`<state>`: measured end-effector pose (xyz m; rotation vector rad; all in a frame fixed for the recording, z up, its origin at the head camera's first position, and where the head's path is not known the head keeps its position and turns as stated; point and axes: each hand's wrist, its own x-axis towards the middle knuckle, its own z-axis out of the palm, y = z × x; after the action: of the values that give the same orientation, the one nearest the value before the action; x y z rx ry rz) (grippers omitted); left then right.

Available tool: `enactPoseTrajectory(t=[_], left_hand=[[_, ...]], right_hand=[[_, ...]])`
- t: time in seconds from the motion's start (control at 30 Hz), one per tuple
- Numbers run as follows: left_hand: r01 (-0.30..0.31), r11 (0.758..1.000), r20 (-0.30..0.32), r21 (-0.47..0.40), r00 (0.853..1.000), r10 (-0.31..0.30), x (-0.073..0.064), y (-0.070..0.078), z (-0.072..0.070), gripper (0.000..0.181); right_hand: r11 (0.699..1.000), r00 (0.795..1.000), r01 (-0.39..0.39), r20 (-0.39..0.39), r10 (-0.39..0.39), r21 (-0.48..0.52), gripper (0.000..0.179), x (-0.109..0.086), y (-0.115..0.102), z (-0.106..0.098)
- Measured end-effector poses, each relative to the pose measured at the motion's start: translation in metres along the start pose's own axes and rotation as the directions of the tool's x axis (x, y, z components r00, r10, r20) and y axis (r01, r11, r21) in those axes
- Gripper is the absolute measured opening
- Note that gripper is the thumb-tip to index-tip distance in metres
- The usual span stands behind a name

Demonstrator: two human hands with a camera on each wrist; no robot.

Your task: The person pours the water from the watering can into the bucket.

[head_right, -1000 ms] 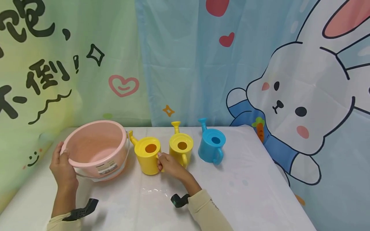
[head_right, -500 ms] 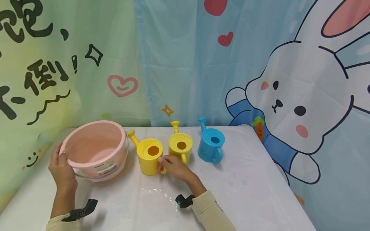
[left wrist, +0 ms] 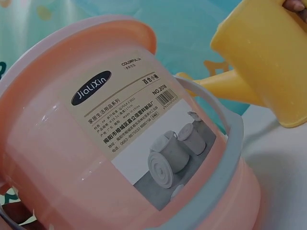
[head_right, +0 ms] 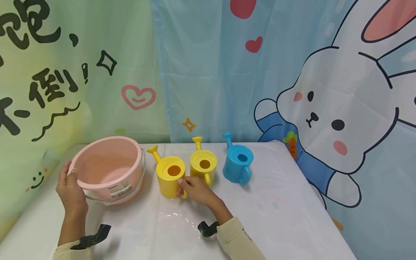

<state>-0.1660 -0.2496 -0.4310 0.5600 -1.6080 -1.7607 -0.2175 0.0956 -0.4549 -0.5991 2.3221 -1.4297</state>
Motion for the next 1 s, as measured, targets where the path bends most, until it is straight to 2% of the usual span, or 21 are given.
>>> enactPoseTrajectory(t=[0.53, 0.8, 0.9, 1.0], left_hand=[[0.005, 1.000, 0.004, 0.000, 1.000, -0.005, 0.002, -0.001, -0.001, 0.045], [0.002, 1.000, 0.002, -0.005, 1.000, -0.002, 0.001, 0.001, 0.000, 0.045], [0.003, 1.000, 0.002, -0.008, 1.000, -0.003, 0.001, 0.001, 0.000, 0.045], [0.003, 1.000, 0.004, -0.013, 1.000, -0.003, 0.001, 0.001, -0.001, 0.045]], right_hand=[[0.997, 0.988, -0.074, -0.136, 0.074, 0.005, 0.035, -0.008, -0.005, 0.008], [0.993, 0.959, -0.107, -0.271, 0.088, -0.054, 0.032, -0.017, -0.010, 0.004], [0.994, 0.947, -0.106, -0.306, 0.093, -0.029, 0.030, -0.021, -0.014, 0.001], [0.998, 0.942, -0.062, -0.331, 0.064, 0.017, 0.029, -0.026, -0.018, -0.002]])
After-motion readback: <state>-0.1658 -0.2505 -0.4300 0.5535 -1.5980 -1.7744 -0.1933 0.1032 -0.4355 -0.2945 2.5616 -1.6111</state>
